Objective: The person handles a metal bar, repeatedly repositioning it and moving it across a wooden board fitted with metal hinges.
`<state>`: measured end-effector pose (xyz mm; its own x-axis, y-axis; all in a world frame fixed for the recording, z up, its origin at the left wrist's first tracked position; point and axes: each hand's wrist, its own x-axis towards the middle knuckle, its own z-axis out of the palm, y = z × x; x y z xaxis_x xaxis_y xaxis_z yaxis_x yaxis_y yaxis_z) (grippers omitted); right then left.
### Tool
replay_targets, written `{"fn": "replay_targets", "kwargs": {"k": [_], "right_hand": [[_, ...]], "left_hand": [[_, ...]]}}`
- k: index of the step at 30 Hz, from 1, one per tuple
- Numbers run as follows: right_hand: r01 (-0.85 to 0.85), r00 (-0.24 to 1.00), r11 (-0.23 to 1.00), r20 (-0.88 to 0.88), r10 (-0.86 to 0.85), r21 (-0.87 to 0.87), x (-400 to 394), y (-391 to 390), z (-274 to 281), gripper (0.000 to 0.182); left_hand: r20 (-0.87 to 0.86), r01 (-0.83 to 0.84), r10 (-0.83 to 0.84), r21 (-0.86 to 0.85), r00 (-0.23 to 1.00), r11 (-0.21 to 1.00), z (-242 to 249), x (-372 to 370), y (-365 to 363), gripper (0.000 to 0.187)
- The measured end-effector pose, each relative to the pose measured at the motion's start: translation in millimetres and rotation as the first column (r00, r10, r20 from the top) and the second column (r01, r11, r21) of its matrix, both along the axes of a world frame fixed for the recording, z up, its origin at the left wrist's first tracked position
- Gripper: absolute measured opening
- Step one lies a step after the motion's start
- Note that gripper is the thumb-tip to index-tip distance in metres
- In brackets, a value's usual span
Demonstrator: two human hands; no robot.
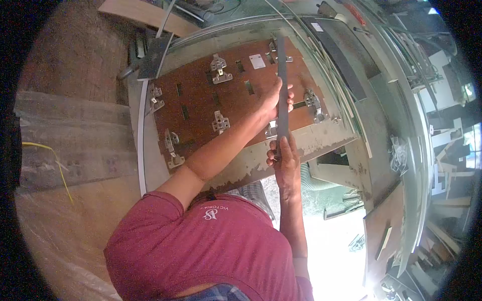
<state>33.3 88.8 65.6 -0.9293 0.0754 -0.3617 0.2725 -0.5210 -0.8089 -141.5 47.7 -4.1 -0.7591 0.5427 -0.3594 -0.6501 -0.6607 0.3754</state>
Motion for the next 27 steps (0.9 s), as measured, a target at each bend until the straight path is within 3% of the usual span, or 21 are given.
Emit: {"fn": "replay_targets", "kwargs": {"k": [6, 8, 15, 17, 19, 27], "right_hand": [[-0.006, 1.000, 1.000, -0.004, 0.006, -0.011, -0.1, -0.3, -5.1, 0.035], [0.001, 1.000, 0.999, -0.010, 0.000, 0.044, 1.3, -1.7, -4.9, 0.045], [-0.142, 0.988, 0.975, -0.044, 0.151, 0.173, 28.7, -1.1, -7.1, 0.048], [-0.182, 0.982, 0.968, -0.021, 0.189, 0.175, 39.4, -2.7, -12.7, 0.052], [-0.269, 0.963, 0.948, 0.048, 0.265, 0.168, 48.1, -6.0, -16.9, 0.054], [-0.319, 0.947, 0.933, 0.077, 0.311, 0.166, 49.1, -31.3, -15.3, 0.051]], "left_hand": [[0.024, 0.000, 0.000, 0.008, 1.000, 1.000, -2.0, 1.0, 2.6, 0.052], [0.009, 0.003, -0.003, -0.007, 1.000, 1.000, 0.8, 4.4, 1.7, 0.050], [-0.029, -0.199, 0.199, -0.009, 0.980, 0.980, 38.0, 55.1, -37.1, 0.052], [-0.042, -0.263, 0.265, 0.042, 0.963, 0.964, 26.3, 75.9, -51.5, 0.054], [0.008, -0.341, 0.342, -0.030, 0.940, 0.940, 26.6, 92.3, -68.0, 0.056], [0.052, -0.388, 0.390, -0.053, 0.919, 0.920, 5.1, 96.6, -91.9, 0.058]]}}
